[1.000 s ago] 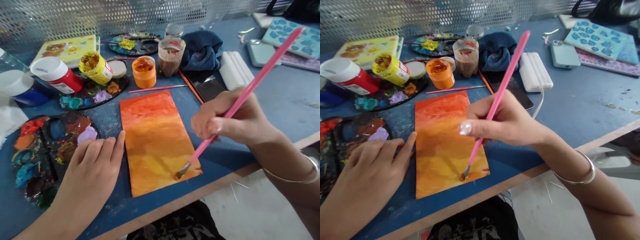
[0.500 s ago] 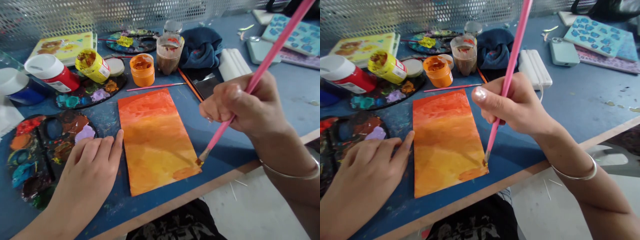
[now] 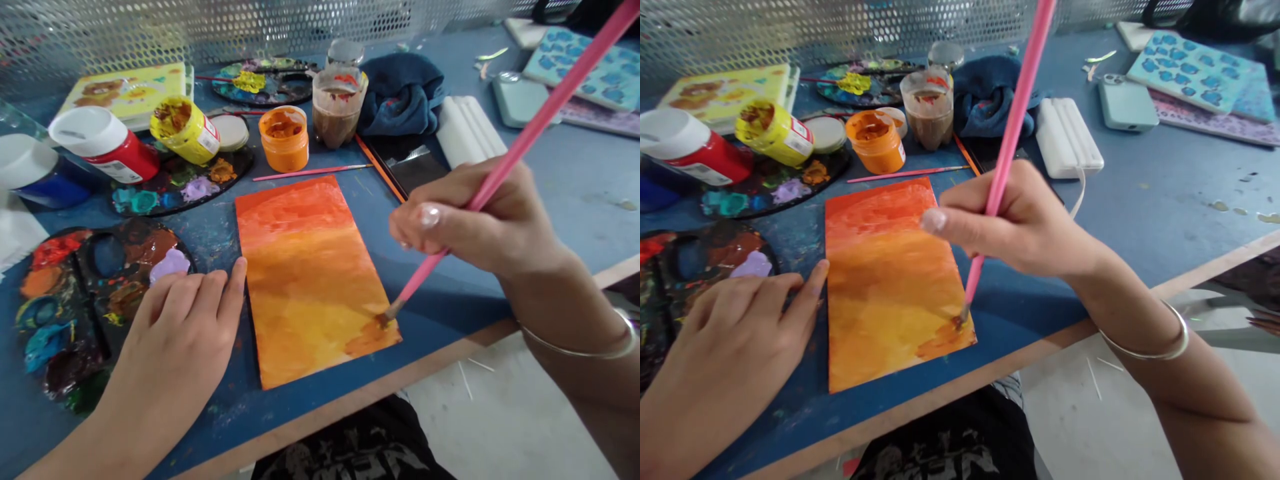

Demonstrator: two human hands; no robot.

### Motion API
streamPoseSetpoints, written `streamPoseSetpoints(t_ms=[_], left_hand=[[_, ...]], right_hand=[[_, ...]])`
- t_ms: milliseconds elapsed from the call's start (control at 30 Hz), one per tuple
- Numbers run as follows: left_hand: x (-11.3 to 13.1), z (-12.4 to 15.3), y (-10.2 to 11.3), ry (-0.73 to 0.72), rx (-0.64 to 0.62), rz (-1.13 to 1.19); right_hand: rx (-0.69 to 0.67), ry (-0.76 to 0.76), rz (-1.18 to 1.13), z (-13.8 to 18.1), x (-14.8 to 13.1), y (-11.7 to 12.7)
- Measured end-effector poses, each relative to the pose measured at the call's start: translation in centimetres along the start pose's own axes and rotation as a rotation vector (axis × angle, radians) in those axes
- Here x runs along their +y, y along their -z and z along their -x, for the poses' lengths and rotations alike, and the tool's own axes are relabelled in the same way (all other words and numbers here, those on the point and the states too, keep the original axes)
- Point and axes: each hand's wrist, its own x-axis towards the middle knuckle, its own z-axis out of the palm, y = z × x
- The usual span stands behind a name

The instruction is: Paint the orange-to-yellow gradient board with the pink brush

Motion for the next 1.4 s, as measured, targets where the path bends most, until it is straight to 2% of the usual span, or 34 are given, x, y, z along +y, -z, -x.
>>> streamPoseSetpoints(t_ms=[167,233,367,500,567,700,867,1100,1400], left_hand=[[-0.1,-0.2,0.0,-0.028,0.066,-0.040],[-0.1,-0.3,-0.1,-0.020,0.117,-0.036],[0.0,-0.3,-0.2,-0.004,0.191,-0.016],[0.3,0.0,-0.1,0.019,0.202,-0.013],[0.4,0.2,-0.1,0.042,0.195,-0.014],[0.7,0.4,-0.1,0.070,0.182,-0.012],[0.7,0.7,0.0,0.099,0.154,0.020],[0.9,0.8,-0.6,0.120,0.162,0.100],[1.1,1.0,-0.8,0.129,0.165,0.130]], right_hand=[[0.384,0.021,-0.063,-0.2,-0.4,0.9],[0.446,0.031,-0.079,-0.3,-0.6,1.3],[0.344,0.052,-0.011,-1.2,-1.6,1.7],[0.271,0.110,0.264,-4.7,-3.1,0.7],[0.241,0.157,0.373,-7.4,-3.6,-0.5],[0.205,0.224,0.421,-13.5,-2.9,-3.6],[0.121,0.149,0.551,-18.7,-1.2,-7.3],[0.039,0.155,0.701,-21.0,0.4,-9.8],[0.089,0.125,0.670,-22.8,0.0,-9.3]])
